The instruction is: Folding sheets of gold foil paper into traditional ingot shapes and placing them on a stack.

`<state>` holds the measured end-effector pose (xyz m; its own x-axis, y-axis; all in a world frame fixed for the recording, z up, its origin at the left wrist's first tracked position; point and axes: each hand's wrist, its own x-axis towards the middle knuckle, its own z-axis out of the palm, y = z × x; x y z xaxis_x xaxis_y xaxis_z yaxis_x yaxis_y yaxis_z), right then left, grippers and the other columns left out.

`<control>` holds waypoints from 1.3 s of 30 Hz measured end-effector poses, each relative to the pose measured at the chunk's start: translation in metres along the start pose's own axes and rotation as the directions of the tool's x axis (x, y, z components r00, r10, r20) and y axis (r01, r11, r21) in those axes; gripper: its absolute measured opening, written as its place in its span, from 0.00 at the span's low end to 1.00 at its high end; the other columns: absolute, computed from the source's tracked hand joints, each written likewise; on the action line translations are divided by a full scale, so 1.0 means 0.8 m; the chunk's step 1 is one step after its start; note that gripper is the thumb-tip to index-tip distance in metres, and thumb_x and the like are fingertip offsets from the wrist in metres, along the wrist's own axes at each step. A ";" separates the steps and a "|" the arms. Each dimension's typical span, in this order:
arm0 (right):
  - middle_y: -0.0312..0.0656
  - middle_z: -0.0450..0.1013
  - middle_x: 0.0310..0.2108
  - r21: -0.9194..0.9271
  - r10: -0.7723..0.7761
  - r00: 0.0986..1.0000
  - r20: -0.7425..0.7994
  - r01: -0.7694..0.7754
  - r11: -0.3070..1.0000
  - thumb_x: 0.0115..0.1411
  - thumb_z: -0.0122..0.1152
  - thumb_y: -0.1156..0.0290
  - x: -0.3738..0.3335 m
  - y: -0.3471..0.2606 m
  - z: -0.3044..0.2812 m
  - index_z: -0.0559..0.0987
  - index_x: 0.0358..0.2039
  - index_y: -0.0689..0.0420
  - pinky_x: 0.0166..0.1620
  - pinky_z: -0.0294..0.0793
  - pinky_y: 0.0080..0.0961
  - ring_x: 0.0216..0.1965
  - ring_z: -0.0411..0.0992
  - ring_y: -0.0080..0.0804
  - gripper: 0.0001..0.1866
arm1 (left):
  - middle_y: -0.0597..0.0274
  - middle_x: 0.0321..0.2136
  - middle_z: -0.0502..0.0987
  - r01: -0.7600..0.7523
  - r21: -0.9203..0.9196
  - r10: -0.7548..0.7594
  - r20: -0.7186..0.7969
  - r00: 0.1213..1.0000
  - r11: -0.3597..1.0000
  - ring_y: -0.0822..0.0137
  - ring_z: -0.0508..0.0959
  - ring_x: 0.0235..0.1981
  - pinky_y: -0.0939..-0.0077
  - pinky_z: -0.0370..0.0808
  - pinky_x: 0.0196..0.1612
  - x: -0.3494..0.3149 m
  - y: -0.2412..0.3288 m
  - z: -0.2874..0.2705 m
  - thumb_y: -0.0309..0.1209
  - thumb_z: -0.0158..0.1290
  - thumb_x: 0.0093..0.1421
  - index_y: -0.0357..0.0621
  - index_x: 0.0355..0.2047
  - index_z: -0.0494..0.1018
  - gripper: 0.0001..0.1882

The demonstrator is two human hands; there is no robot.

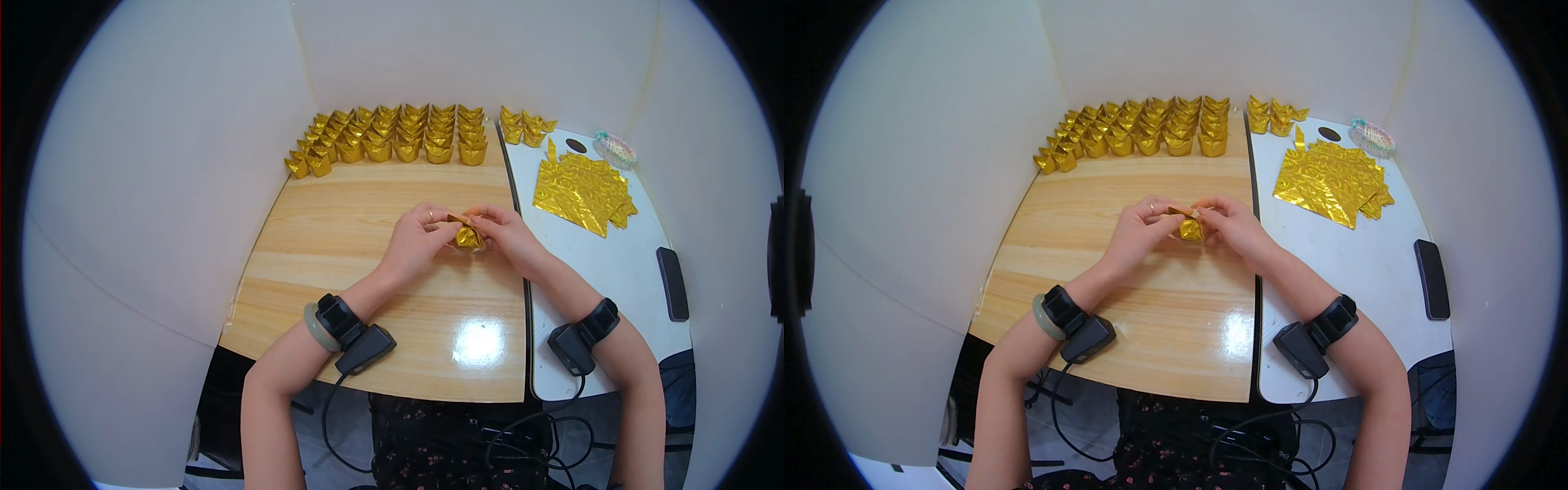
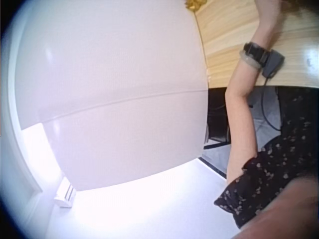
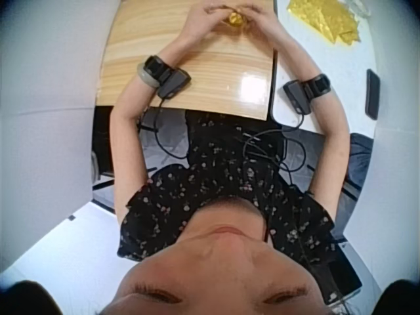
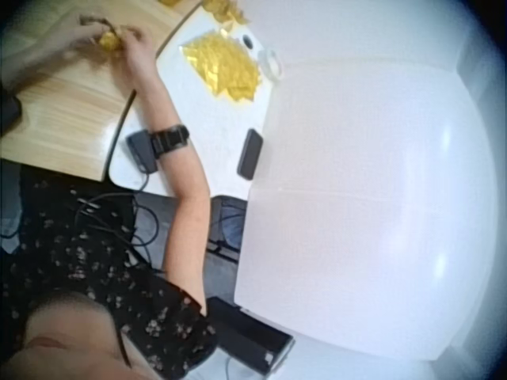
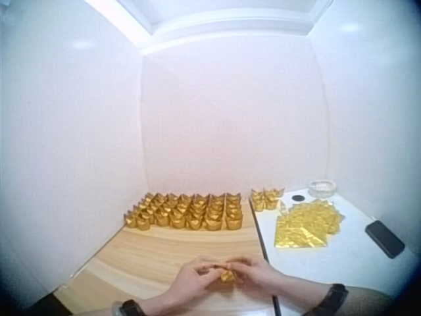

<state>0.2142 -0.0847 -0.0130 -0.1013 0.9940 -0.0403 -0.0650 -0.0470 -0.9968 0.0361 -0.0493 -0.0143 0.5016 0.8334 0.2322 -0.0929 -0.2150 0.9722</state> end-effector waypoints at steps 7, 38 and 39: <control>0.40 0.70 0.39 -0.749 -0.580 0.793 0.185 0.496 0.440 0.51 0.50 0.76 -0.021 -0.024 -0.013 0.71 0.38 0.57 0.43 0.70 0.28 0.42 0.70 0.38 0.12 | 0.56 0.35 0.72 0.214 0.250 -0.199 -0.083 0.976 0.944 0.67 0.79 0.28 0.77 0.75 0.31 -0.003 0.021 -0.003 0.33 0.60 0.51 0.30 0.33 0.76 0.16; 0.39 0.67 0.37 -0.829 -0.475 0.775 0.417 0.538 0.150 0.42 0.57 0.76 -0.033 -0.033 -0.013 0.72 0.29 0.53 0.38 0.72 0.31 0.39 0.69 0.37 0.10 | 0.68 0.30 0.72 -0.605 0.712 0.409 0.464 0.786 0.355 0.62 0.70 0.38 0.70 0.72 0.37 -0.004 0.018 -0.026 0.28 0.58 0.47 0.52 0.28 0.74 0.07; 0.39 0.67 0.38 -0.838 -0.477 0.785 0.395 0.521 0.164 0.42 0.57 0.77 -0.035 -0.034 -0.011 0.72 0.29 0.54 0.38 0.72 0.29 0.39 0.70 0.37 0.10 | 0.68 0.30 0.72 -0.612 0.706 0.410 0.470 0.782 0.357 0.62 0.70 0.38 0.70 0.72 0.37 -0.006 0.018 -0.026 0.28 0.58 0.47 0.51 0.28 0.74 0.07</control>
<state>0.2278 -0.1106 0.0143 -0.4403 0.7643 0.4711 0.7684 0.5922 -0.2425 0.0149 -0.0457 -0.0006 0.7581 0.3238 0.5661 0.2669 -0.9461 0.1836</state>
